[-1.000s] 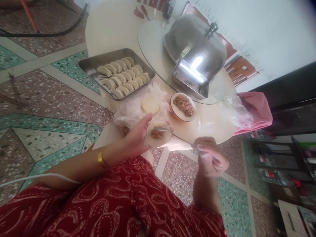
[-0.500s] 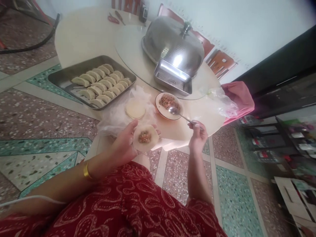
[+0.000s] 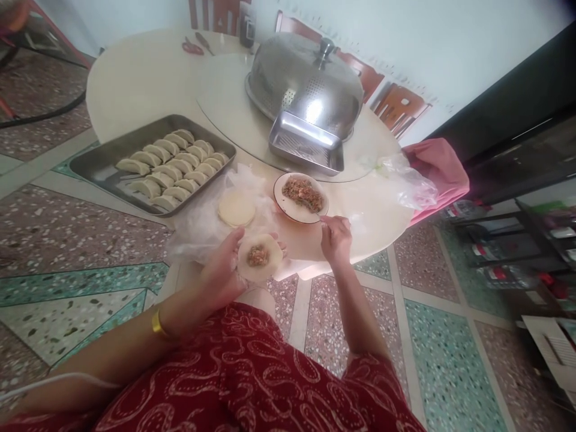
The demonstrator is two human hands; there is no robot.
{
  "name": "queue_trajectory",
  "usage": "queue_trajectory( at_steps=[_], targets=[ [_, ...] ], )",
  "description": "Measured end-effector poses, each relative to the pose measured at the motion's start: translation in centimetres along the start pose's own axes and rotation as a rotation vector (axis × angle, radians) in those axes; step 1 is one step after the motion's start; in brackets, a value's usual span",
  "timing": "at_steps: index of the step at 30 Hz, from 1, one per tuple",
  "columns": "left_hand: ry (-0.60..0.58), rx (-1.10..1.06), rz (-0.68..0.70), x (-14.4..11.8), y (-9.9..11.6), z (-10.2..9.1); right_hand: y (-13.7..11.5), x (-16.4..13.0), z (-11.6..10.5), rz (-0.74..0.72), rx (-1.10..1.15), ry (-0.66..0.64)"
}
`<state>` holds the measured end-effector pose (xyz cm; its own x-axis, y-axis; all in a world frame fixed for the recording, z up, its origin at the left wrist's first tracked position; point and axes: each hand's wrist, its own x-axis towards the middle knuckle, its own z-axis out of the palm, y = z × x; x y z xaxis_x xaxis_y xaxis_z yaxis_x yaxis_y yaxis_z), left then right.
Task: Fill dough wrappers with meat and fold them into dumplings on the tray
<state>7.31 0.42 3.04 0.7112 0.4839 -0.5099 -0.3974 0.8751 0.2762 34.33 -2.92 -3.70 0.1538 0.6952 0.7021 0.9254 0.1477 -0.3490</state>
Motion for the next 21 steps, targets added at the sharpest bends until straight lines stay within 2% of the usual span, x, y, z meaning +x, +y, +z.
queue_trajectory(
  at_steps=[6, 9, 12, 15, 19, 21],
  targets=[
    [-0.001, -0.002, 0.004, 0.9, 0.2, 0.1, -0.1, 0.2, 0.1, -0.053, -0.061, -0.058],
    [0.038, -0.006, 0.005, 1.3, 0.3, 0.5, -0.9, 0.3, -0.3, -0.033, -0.011, -0.078],
    [0.088, 0.001, -0.002, 1.5, 0.3, 0.8, -1.8, 0.3, -0.6, 0.157, 0.19, -0.094],
    [0.078, 0.017, 0.007, 1.8, 0.1, 0.5, -2.1, 0.3, -0.3, 0.369, 0.324, -0.057],
    [0.036, 0.013, 0.014, 3.2, 0.2, -0.5, -1.4, 0.4, 0.6, 0.529, 0.424, 0.037],
    [0.054, -0.005, -0.009, 4.5, 0.5, -0.7, -1.0, 0.4, 0.7, 0.593, 0.491, 0.092]
  ],
)
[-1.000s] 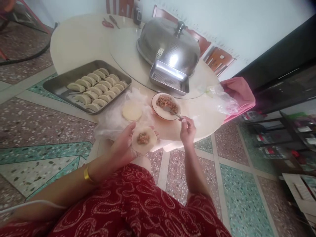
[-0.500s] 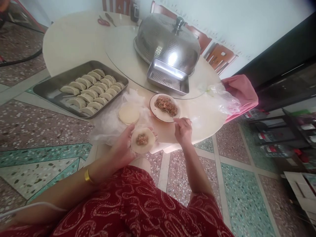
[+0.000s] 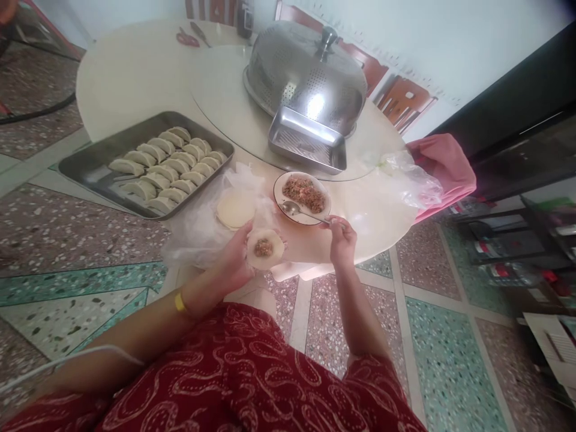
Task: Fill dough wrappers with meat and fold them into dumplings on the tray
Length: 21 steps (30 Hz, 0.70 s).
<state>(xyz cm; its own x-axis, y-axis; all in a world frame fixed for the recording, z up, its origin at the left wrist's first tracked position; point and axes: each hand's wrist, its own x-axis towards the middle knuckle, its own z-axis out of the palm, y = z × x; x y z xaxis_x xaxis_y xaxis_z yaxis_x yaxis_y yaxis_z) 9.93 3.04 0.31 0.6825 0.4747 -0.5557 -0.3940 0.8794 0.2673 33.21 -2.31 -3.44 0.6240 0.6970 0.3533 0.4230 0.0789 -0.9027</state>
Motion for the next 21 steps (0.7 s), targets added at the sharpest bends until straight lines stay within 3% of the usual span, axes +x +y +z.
queue_trajectory(
  at_steps=[3, 9, 15, 21],
  targets=[
    [0.068, -0.065, -0.024, 2.1, 0.6, 0.5, -0.2, -0.1, -0.6, 0.055, 0.103, 0.04],
    [-0.005, -0.12, -0.003, 3.6, 1.0, 1.6, -2.9, -2.6, -2.1, 0.054, 0.201, -0.013],
    [-0.105, -0.086, 0.004, 2.0, 0.9, 1.0, -4.9, -4.4, -2.5, -0.266, 0.159, -0.241],
    [-0.127, -0.093, 0.03, 0.4, 1.2, 0.7, -5.4, -4.8, -3.5, -0.51, 0.02, -0.279]
  ],
)
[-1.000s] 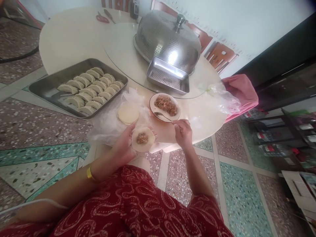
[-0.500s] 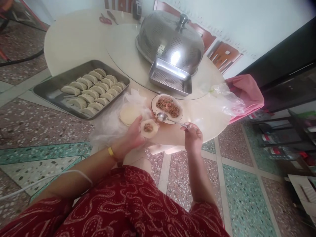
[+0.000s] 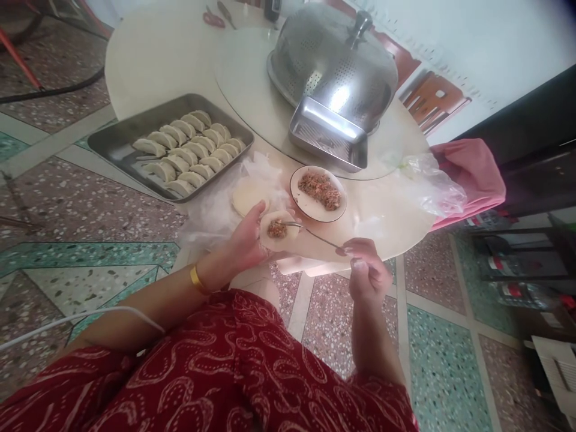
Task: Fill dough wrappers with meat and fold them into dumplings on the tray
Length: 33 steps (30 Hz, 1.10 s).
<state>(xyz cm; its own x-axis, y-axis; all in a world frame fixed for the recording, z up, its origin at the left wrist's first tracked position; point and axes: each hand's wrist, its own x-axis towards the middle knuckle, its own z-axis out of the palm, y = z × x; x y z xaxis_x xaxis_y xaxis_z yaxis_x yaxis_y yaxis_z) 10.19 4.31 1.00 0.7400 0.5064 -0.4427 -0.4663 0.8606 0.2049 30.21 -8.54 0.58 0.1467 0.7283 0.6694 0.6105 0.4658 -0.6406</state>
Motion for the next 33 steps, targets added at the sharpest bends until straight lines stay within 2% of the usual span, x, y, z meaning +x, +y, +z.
queue_trajectory(
  at_steps=[5, 9, 12, 18, 24, 30, 33],
  targets=[
    [-0.05, -0.012, 0.0, -0.8, -0.1, -0.5, -1.7, 0.5, -0.2, -0.211, -0.078, -0.074],
    [-0.054, 0.011, 0.032, -1.8, -0.4, -0.6, -2.5, 0.6, -0.4, -0.284, -0.079, -0.034],
    [-0.071, 0.037, 0.057, -2.6, -0.5, -0.4, -2.7, 0.5, -0.3, -0.255, -0.088, -0.027],
    [-0.03, 0.064, 0.093, -3.6, -0.5, -0.4, -3.4, 0.5, 0.8, -0.202, -0.061, -0.048],
    [-0.09, 0.031, 0.076, -3.9, -0.2, -1.1, -4.2, 0.5, 0.9, -0.224, -0.05, -0.096],
    [-0.028, 0.03, 0.079, -4.7, 0.2, -0.8, -4.3, 0.3, 0.6, -0.209, -0.012, 0.006],
    [-0.016, 0.016, 0.087, -5.0, 0.1, -0.5, -4.4, 0.0, 0.7, -0.178, 0.003, -0.017]
  ],
)
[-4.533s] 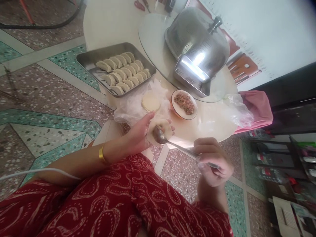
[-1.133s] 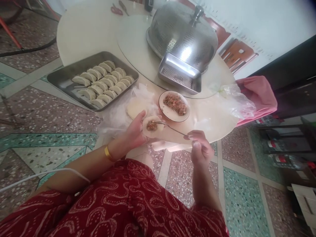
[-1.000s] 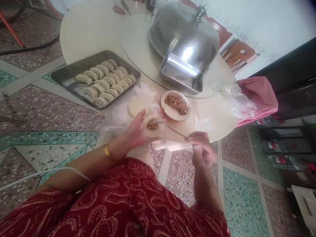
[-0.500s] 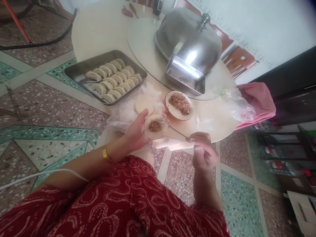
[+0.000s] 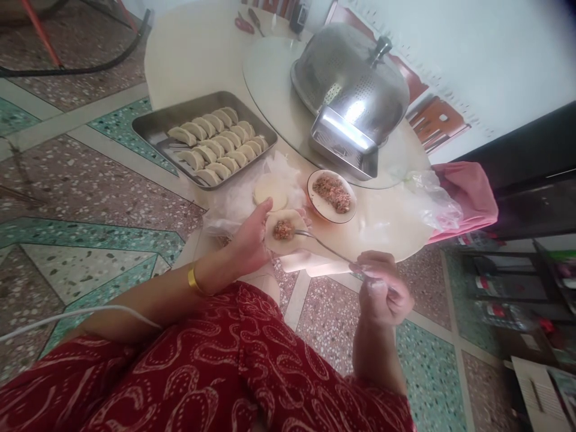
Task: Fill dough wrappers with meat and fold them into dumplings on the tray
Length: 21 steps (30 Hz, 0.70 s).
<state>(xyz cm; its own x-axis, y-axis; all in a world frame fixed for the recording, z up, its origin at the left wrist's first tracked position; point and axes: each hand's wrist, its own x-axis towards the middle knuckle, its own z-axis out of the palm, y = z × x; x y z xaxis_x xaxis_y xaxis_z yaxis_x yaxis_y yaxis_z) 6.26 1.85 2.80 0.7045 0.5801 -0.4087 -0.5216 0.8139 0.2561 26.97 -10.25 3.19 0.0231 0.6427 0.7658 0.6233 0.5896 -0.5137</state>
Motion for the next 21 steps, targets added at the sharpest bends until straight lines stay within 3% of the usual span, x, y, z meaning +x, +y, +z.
queue_trajectory(
  at_steps=[6, 12, 14, 17, 19, 21],
  targets=[
    [0.014, -0.011, 0.004, -0.2, -0.4, 0.3, 0.0, -0.2, 0.0, 0.028, 0.007, 0.011],
    [-0.076, -0.006, -0.024, 0.1, -0.8, -0.5, -0.3, -0.1, 0.1, 0.012, -0.035, -0.021],
    [-0.079, -0.014, -0.039, 0.2, -0.8, -0.8, 0.0, 0.0, 0.3, 0.024, -0.033, 0.086],
    [-0.048, -0.025, -0.047, 0.1, -0.7, -1.3, 1.9, -0.1, 0.9, 0.141, -0.032, 0.374],
    [-0.048, -0.033, -0.043, 0.0, -0.8, -1.6, 4.1, -0.4, 1.4, 0.326, -0.045, 0.544],
    [-0.072, -0.037, -0.041, -0.1, -0.9, -1.9, 6.6, -0.8, 1.9, 0.598, -0.036, 0.619]
  ],
)
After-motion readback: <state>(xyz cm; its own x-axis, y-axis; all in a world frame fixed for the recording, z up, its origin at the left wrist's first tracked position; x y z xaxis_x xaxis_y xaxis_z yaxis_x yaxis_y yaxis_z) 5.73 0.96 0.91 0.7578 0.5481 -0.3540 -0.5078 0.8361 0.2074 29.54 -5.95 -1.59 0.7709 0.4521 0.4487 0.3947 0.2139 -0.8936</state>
